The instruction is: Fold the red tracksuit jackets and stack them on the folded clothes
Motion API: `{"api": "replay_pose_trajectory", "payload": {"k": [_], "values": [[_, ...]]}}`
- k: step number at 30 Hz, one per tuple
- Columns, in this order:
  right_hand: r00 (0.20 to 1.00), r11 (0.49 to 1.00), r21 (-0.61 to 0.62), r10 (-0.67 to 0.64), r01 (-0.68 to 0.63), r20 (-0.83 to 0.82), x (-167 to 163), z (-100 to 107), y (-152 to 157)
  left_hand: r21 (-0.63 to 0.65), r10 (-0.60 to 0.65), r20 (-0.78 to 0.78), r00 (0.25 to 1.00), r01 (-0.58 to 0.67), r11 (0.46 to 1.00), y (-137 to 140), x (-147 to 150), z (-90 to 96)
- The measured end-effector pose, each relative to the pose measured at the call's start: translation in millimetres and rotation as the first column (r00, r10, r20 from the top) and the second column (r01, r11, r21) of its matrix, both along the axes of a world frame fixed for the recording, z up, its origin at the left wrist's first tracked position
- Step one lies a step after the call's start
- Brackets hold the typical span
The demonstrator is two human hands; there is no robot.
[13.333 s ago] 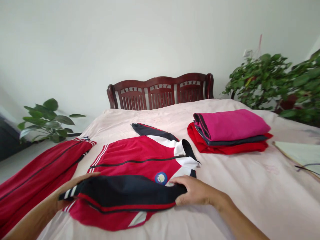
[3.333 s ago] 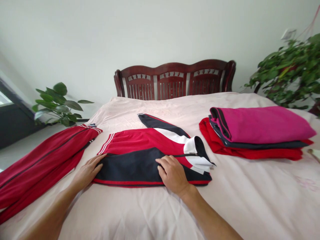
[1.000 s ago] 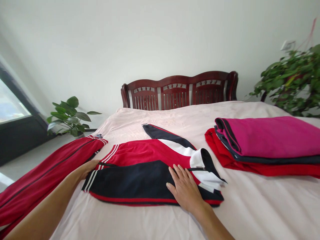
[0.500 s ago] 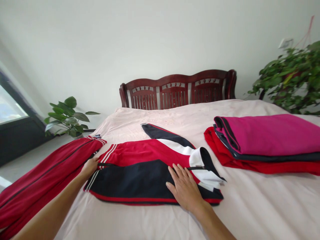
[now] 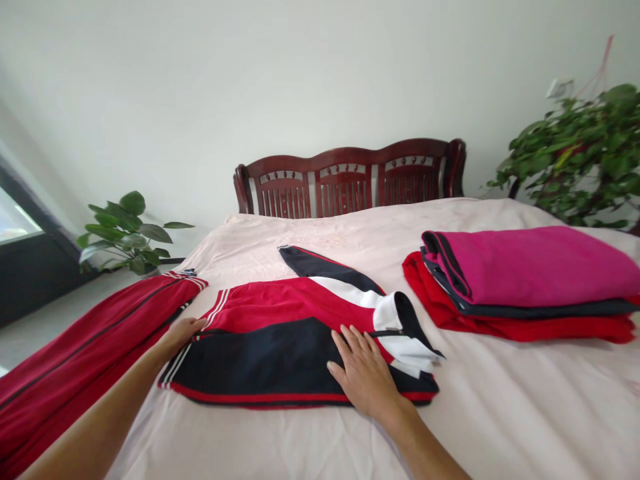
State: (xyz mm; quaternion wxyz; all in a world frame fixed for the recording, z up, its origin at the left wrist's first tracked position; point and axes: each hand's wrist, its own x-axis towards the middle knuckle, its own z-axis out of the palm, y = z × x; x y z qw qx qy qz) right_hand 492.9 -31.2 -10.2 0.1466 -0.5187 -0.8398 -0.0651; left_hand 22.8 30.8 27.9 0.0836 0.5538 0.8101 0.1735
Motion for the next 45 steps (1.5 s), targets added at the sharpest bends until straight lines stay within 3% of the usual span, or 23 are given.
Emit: {"api": "replay_pose_trajectory", "payload": {"k": [4, 8, 12, 15, 20, 25, 45], "values": [[1.000, 1.000, 0.004, -0.008, 0.008, -0.001, 0.1, -1.4, -0.4, -0.067, 0.082, -0.147, 0.986, -0.092, 0.993, -0.8, 14.2, -0.8], [1.000, 1.000, 0.014, -0.004, 0.004, -0.006, 0.1, -1.5, -0.8, 0.003, 0.096, -0.274, 0.957, -0.099, 0.995, -3.6, 27.4, 9.0], [1.000, 1.000, 0.002, -0.006, 0.006, -0.004, 0.1, -0.7, -1.2, 0.056, -0.103, -0.356, 0.929, 0.132, 0.990, -2.9, 49.1, 15.5], [1.000, 1.000, -0.010, -0.011, 0.011, 0.005, 0.3, -0.8, -1.1, 0.018, -0.290, -0.361, 0.886, 0.317, 0.948, -2.6, 69.5, 5.1], [1.000, 1.000, -0.001, -0.006, 0.006, 0.011, 2.2, -1.3, 0.1, -0.031, -0.333, -0.380, 0.863, 0.347, 0.937, -3.0, 80.4, -19.0], [1.000, 1.000, 0.015, -0.021, 0.021, 0.002, 4.7, -1.0, 1.7, -0.114, -0.398, -0.356, 0.845, 0.384, 0.916, 3.6, 67.1, -22.0], [0.994, 0.993, -0.036, -0.111, 0.111, 0.000, 8.5, 0.1, 9.6, -0.039, -0.308, -0.532, 0.788, 0.341, 0.939, -2.0, 78.2, -30.4]]}}
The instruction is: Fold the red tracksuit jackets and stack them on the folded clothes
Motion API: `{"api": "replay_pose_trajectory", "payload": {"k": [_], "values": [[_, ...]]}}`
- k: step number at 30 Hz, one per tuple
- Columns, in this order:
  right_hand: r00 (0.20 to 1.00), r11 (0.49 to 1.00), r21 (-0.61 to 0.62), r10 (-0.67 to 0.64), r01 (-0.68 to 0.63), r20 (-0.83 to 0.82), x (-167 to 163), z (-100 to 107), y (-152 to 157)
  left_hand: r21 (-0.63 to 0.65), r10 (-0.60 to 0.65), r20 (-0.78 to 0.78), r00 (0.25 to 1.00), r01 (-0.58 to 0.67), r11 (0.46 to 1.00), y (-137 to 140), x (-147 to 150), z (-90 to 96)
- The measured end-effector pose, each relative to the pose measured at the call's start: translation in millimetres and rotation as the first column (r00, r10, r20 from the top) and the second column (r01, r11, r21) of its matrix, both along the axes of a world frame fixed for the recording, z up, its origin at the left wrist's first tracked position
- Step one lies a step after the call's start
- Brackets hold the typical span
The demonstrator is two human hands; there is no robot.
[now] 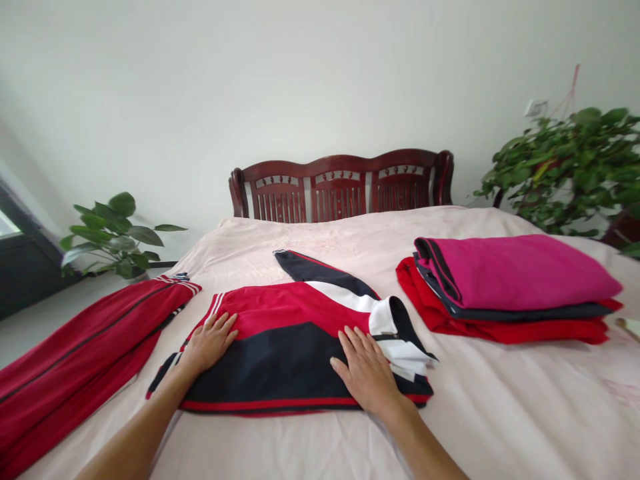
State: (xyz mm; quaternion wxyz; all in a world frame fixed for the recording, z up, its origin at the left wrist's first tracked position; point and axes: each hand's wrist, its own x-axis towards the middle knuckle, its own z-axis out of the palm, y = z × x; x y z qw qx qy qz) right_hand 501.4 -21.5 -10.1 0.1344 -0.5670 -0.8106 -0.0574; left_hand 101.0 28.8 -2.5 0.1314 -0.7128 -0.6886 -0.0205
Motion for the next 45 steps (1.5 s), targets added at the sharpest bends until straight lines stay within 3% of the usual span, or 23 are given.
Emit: {"api": "replay_pose_trajectory", "payload": {"k": [6, 34, 39, 42, 45], "values": [[1.000, 0.999, 0.027, -0.023, 0.023, 0.013, 5.1, -3.7, 5.6, 0.036, 0.001, -0.054, 0.999, 0.001, 0.999, -0.8, 1.3, -0.9], [0.998, 0.997, 0.051, -0.060, 0.059, 0.014, 10.0, -4.7, 8.7, 0.092, -0.020, 0.032, 0.999, 0.017, 0.996, -6.3, 6.8, 2.0], [0.998, 0.997, 0.048, -0.065, 0.064, 0.019, 10.2, -4.4, 8.4, 0.237, -0.099, 0.140, 0.985, 0.063, 0.969, -9.0, 5.4, 7.3], [0.998, 0.997, 0.045, -0.066, 0.065, 0.021, 10.1, -4.4, 8.6, 0.402, -0.222, 0.217, 0.950, 0.121, 0.908, -16.6, 7.5, 14.5], [0.998, 0.997, 0.047, -0.062, 0.061, 0.018, 9.8, -4.3, 8.7, 0.460, -0.357, 0.299, 0.885, 0.194, 0.866, -30.1, 19.4, 23.3]]}}
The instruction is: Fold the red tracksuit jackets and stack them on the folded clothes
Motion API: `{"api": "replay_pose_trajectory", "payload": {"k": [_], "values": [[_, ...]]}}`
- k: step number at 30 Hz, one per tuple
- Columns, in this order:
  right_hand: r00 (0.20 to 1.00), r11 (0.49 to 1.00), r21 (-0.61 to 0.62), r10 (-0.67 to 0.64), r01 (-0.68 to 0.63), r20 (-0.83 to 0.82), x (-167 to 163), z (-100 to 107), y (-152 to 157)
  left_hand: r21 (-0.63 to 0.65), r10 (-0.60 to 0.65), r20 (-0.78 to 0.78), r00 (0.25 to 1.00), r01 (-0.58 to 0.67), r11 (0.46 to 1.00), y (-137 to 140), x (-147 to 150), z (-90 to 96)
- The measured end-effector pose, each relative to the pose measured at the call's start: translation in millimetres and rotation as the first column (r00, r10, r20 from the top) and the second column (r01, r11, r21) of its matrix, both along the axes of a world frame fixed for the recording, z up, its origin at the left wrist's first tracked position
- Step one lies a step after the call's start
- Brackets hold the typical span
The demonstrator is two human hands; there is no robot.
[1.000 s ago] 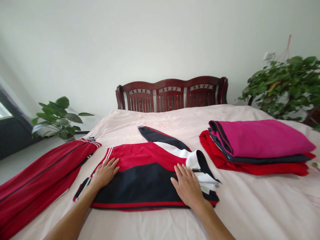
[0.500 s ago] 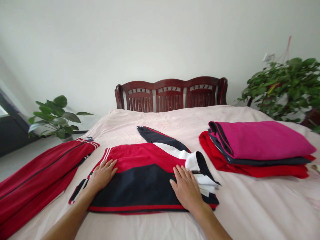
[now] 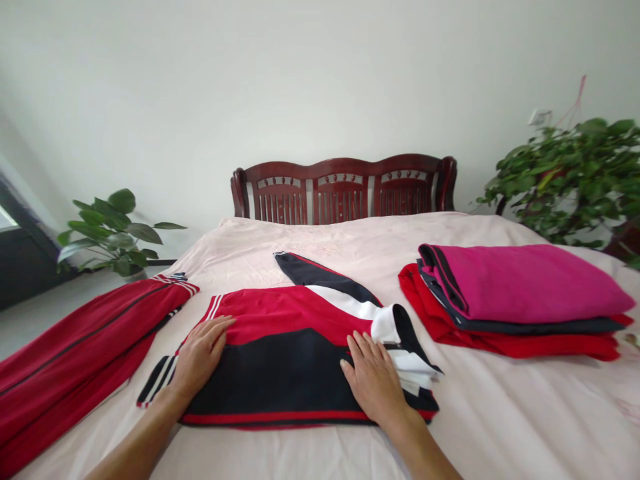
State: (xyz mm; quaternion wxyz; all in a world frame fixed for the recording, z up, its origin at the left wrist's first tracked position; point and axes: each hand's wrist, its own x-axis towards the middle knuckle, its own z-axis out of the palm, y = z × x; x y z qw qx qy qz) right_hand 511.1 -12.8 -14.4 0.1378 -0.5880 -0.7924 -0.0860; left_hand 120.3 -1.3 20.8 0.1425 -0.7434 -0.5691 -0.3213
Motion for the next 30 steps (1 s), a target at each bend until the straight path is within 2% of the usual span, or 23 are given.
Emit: {"api": "replay_pose_trajectory", "payload": {"k": [3, 5, 9, 14, 23, 27, 30], "values": [[1.000, 1.000, 0.005, 0.003, -0.003, -0.003, -0.3, 0.0, -0.2, -0.108, -0.159, 0.029, 0.987, 0.161, 0.981, -14.9, 22.5, 8.4], [1.000, 1.000, 0.007, 0.002, -0.002, -0.003, -0.4, -0.1, -0.4, -0.230, -0.264, -0.023, 0.964, 0.252, 0.940, -22.3, 38.0, 11.1], [1.000, 1.000, 0.006, 0.003, -0.003, 0.000, -0.1, -0.1, -0.6, -0.406, -0.385, -0.161, 0.909, 0.295, 0.865, -27.1, 53.5, 3.3], [1.000, 1.000, 0.022, 0.012, -0.012, -0.014, 0.0, 0.6, -1.0, -0.454, -0.377, -0.232, 0.897, 0.243, 0.857, -21.6, 48.1, -13.9], [1.000, 1.000, 0.014, -0.009, 0.010, -0.030, -0.8, 2.6, -1.3, -0.437, -0.344, -0.276, 0.897, 0.202, 0.877, -17.9, 45.8, -19.0], [0.998, 0.997, 0.080, 0.005, 0.000, -0.068, -2.5, 8.8, -4.3, -0.416, -0.339, -0.269, 0.901, 0.209, 0.885, -19.8, 46.9, -18.8], [0.993, 0.986, 0.152, 0.085, -0.072, -0.086, -9.8, 18.5, -10.9, -0.425, -0.338, -0.264, 0.903, 0.206, 0.882, -20.8, 47.7, -16.9]]}}
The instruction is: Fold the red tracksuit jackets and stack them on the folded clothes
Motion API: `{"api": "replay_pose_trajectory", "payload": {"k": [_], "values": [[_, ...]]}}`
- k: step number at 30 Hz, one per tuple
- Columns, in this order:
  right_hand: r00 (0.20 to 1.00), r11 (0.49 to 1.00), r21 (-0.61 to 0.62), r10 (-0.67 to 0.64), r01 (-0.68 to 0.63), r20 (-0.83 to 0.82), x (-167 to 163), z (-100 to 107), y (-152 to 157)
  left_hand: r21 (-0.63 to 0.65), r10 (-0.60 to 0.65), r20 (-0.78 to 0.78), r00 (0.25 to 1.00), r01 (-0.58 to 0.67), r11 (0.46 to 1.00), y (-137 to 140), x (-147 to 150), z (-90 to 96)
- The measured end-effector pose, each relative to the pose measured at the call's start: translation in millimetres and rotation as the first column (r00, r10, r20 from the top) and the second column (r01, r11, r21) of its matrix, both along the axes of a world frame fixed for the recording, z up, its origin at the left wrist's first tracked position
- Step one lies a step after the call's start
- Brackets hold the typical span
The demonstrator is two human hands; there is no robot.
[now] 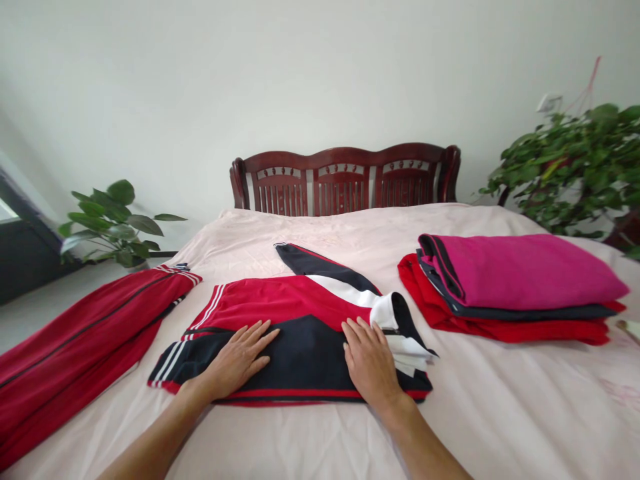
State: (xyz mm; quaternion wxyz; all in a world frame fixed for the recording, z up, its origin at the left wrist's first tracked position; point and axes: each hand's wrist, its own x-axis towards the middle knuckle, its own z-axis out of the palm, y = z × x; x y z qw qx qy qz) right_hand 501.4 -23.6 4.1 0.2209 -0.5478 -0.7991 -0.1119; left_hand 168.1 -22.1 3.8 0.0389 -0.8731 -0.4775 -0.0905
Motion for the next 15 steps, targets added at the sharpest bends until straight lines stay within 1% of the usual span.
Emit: {"api": "replay_pose_trajectory", "payload": {"k": [2, 4, 6, 8, 10, 15], "values": [[0.997, 0.997, 0.026, 0.071, -0.070, -0.021, -8.9, 6.5, -6.6, -0.003, 0.001, 0.001, 1.000, -0.001, 1.000, -0.2, 0.3, 0.7], [0.987, 0.988, 0.016, 0.156, -0.156, -0.028, -19.5, 10.9, -14.1, 0.004, -0.001, 0.008, 1.000, 0.001, 1.000, -0.1, 0.3, 0.7], [0.970, 0.969, -0.029, 0.244, -0.244, -0.009, -29.7, 11.9, -21.0, 0.011, -0.003, 0.014, 1.000, 0.003, 1.000, 0.0, 0.1, 0.5], [0.954, 0.951, -0.089, 0.298, -0.295, 0.019, -37.1, 9.7, -25.5, 0.011, -0.004, 0.015, 1.000, 0.004, 1.000, -0.2, 0.3, 0.7], [0.951, 0.944, -0.142, 0.306, -0.297, 0.042, -40.9, 5.6, -26.9, 0.004, -0.005, 0.013, 1.000, 0.005, 1.000, -0.6, 0.7, 1.6], [0.966, 0.950, -0.215, 0.246, -0.226, 0.073, -39.8, -2.2, -22.5, -0.002, 0.007, 0.004, 1.000, -0.007, 1.000, -2.0, 1.1, 2.3]]}}
